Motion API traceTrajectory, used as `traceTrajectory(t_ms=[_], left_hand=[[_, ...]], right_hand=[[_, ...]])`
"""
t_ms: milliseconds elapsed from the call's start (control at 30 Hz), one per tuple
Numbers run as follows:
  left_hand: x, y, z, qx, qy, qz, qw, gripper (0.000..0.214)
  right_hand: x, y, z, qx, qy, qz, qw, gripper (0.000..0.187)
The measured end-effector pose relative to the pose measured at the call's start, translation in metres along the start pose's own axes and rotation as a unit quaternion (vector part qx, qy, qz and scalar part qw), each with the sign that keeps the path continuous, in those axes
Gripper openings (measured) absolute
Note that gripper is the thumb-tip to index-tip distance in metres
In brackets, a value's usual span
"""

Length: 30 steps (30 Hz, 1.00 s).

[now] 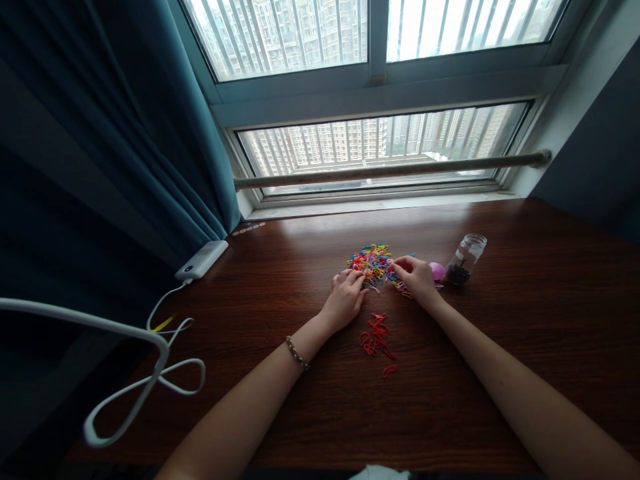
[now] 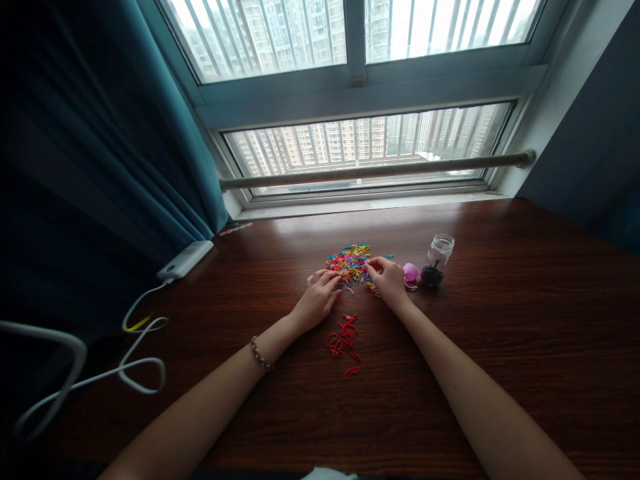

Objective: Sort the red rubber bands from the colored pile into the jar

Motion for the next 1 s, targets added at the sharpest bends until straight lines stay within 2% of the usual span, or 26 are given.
traceTrajectory(t_ms=[133, 367, 467, 600, 767, 867, 1000], left_hand=[[-0.001, 0.000, 0.000, 0.002, -0.010, -0.015, 1.000, 0.030], [-0.001, -0.001, 0.000, -0.003, 0.023, -0.012, 1.000, 0.033], [-0.001, -0.001, 0.000, -0.001, 0.016, -0.016, 1.000, 0.036], [-0.002, 0.001, 0.000, 0.008, -0.041, -0.045, 0.998, 0.032], [-0.005, 0.005, 0.001, -0.016, -0.137, -0.149, 0.979, 0.026], [-0.004, 0.009, 0.001, -0.074, -0.193, -0.216, 0.954, 0.019], [0.001, 0.019, 0.000, -0.188, -0.244, -0.304, 0.902, 0.015]], right_hand=[[0.001, -0.003, 0.001, 0.020, 0.012, 0.031, 0.999, 0.021], [0.004, -0.004, 0.000, 0.004, 0.020, 0.031, 0.999, 0.021], [0.004, -0.004, 0.000, 0.004, 0.021, 0.030, 0.999, 0.022], [0.003, -0.004, 0.000, 0.007, 0.020, 0.032, 0.999, 0.022], [0.004, -0.005, 0.000, 0.014, 0.025, 0.039, 0.999, 0.024], [0.004, -0.004, 0.000, 0.016, 0.029, 0.043, 0.999, 0.024], [0.003, -0.004, 0.000, 0.015, 0.037, 0.048, 0.998, 0.023]])
Point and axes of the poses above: each hand's wrist, its own z-axis towards the middle knuckle, its own x-axis out of the palm, y = z × x, the point moved 1 cm from there along z, towards the middle knuckle, and after that the axes turned 11 degrees about x, right-handed, at the moved point
